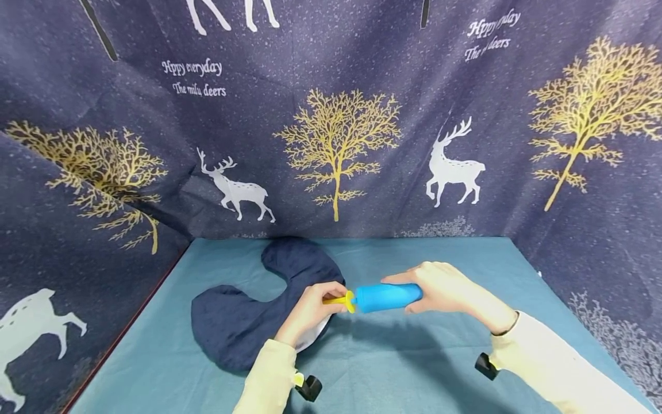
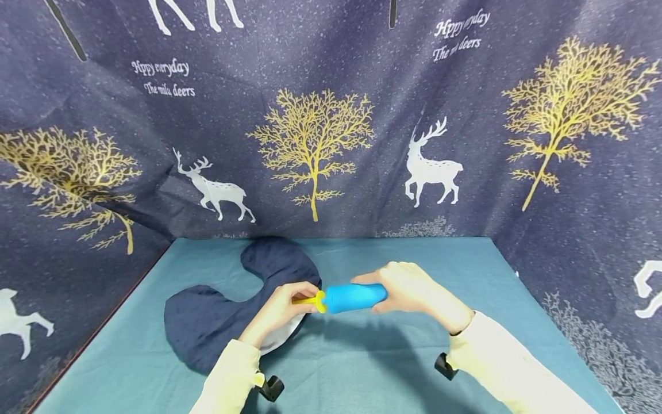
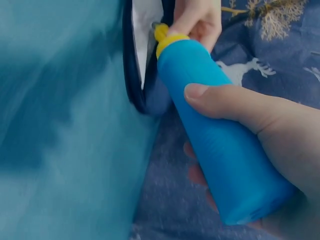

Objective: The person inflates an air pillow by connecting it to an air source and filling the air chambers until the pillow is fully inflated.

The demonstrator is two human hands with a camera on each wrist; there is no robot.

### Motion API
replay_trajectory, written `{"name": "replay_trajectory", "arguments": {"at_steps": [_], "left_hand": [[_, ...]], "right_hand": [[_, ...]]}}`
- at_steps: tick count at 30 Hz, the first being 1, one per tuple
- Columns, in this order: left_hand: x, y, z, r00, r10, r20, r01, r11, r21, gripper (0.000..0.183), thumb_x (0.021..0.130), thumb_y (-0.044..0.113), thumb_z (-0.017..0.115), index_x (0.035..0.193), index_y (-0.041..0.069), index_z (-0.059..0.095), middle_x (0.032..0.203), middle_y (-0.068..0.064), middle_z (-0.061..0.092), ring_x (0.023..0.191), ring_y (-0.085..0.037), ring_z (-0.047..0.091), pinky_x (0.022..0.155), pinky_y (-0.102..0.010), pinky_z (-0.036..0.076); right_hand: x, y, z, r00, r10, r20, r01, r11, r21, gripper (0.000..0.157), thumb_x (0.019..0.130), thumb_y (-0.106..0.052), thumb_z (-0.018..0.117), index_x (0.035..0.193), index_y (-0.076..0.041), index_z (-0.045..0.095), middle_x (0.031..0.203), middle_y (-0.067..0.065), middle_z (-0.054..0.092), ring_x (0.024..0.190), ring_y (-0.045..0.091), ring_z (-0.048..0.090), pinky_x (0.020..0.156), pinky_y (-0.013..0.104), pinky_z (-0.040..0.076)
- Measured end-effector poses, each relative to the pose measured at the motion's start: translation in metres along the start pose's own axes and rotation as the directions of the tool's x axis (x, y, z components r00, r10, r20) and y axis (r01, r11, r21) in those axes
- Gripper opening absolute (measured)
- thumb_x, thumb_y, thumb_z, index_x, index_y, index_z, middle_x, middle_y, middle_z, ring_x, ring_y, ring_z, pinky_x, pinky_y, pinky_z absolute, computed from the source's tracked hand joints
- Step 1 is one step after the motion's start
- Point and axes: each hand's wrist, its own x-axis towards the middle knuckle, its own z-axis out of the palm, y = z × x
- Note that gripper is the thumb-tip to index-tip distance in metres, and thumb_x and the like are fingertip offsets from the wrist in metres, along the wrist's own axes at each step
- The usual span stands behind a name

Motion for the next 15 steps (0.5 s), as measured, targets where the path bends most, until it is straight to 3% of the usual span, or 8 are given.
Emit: {"name": "replay_trajectory", "arguments": {"at_steps": [9,15], "left_hand": [[0.001,-0.001,0.000,1.000,0.002,0.007,-0.002,1.000,-0.003,0.020,0.087,0.013,0.075,0.106,0.012,0.072,0.101,-0.005,0.075,0.088,-0.016,0.068,0.078,-0.022,0.053],[0.002,0.001,-0.001,1.000,0.006,0.017,-0.006,1.000,-0.007,0.020,0.087,0.013,0.075,0.106,0.011,0.072,0.102,-0.006,0.075,0.088,-0.016,0.068,0.079,-0.022,0.053]], "right_hand": [[-0.032,0.024,-0.030,0.998,0.052,0.031,-0.052,0.999,0.012,0.070,0.069,-0.036,0.086,0.133,-0.043,0.059,0.111,-0.012,0.073,0.079,-0.001,0.056,0.064,0.023,0.041],[-0.052,0.040,-0.049,1.000,0.021,0.023,-0.021,0.999,0.025,0.069,0.069,-0.035,0.085,0.133,-0.041,0.060,0.105,-0.018,0.070,0.074,-0.005,0.049,0.064,0.019,0.040]]}}
